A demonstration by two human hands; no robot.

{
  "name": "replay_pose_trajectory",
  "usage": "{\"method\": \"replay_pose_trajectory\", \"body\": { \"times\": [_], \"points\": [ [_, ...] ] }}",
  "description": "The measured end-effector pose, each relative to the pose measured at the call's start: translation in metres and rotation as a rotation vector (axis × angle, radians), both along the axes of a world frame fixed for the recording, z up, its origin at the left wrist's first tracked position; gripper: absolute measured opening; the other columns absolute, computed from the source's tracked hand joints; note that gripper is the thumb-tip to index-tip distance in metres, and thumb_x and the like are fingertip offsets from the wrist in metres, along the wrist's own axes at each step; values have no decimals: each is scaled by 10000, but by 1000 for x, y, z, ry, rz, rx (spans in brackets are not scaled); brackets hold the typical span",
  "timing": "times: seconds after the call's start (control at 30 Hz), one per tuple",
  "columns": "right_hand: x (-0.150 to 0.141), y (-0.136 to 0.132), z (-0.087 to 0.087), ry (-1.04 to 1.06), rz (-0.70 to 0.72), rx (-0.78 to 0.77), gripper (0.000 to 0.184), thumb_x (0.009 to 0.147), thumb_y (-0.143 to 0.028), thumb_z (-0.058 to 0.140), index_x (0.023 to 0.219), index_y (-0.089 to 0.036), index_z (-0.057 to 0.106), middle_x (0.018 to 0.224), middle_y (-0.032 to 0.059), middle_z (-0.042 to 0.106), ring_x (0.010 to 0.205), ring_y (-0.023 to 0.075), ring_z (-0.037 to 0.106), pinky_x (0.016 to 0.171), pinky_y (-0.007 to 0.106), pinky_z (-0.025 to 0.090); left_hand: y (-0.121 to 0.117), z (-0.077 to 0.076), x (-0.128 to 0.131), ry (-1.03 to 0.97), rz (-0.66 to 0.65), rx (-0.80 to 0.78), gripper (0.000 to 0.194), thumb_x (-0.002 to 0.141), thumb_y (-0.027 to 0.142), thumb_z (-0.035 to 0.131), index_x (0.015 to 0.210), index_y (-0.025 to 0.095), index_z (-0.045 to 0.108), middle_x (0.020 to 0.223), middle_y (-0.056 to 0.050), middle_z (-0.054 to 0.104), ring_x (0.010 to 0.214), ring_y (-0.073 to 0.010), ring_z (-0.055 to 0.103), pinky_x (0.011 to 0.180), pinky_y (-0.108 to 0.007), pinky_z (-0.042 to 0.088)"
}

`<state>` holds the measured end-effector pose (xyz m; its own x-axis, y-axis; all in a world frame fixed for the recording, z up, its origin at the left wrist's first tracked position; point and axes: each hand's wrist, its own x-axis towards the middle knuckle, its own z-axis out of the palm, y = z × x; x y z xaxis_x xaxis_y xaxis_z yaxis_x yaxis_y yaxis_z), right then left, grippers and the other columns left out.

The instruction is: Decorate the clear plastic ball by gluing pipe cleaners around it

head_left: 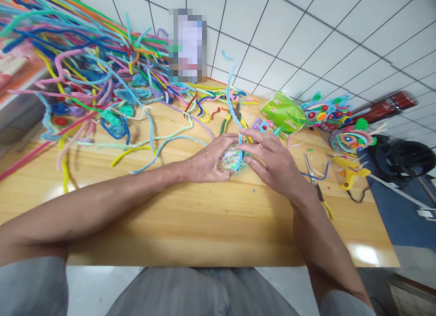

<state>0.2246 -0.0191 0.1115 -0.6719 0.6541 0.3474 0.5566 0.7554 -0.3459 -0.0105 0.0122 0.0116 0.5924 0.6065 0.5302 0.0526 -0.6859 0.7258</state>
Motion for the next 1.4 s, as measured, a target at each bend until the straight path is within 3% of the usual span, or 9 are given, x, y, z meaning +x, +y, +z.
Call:
{"method": "replay_pose_trajectory", "body": {
  "times": [0.3, 0.4, 0.67, 1.07, 1.4],
  "points": [
    [0, 14, 9, -142, 127, 10, 359, 1090, -246, 534, 1380, -376, 700, 1532, 45, 694, 1386, 292, 676, 1114, 556, 589, 0, 1, 2, 6, 8, 58, 768, 789, 235, 736, 1508, 241, 465, 1530, -171, 572, 1473, -353, 547, 1259, -578, 468],
    [7, 17, 9, -140, 116, 60, 294, 1072, -250, 573, 1300, -346, 732, 1393, 77, 754, 1277, 296, 717, 1058, 540, 608, -1, 3, 2, 9, -11, 68, 833, 793, 225, 722, 1564, 236, 407, 1570, -195, 534, 1510, -353, 516, 1276, -579, 449],
    [7, 15, 6, -129, 74, 132, 112, 1054, -306, 637, 1060, -306, 748, 1092, 71, 771, 1012, 258, 725, 856, 431, 604, -1, 1, 3, -7, -7, 59, 841, 742, 201, 743, 1525, 261, 444, 1544, -178, 563, 1496, -365, 526, 1258, -599, 453],
    [-4, 8, 7, -35, 43, 115, 124, 976, -139, 664, 940, -256, 686, 968, 55, 710, 921, 223, 702, 782, 366, 569, -1, -2, 4, -35, -1, 138, 817, 787, 195, 729, 1541, 251, 420, 1530, -191, 559, 1483, -382, 541, 1236, -611, 475],
    [3, 13, 10, -48, 50, 126, 162, 1028, -128, 624, 1044, -261, 715, 1062, 63, 735, 984, 216, 711, 843, 381, 576, -1, 0, 2, -9, 2, 159, 857, 778, 183, 738, 1558, 267, 394, 1529, -182, 556, 1482, -373, 540, 1235, -601, 488]
  ]
}}
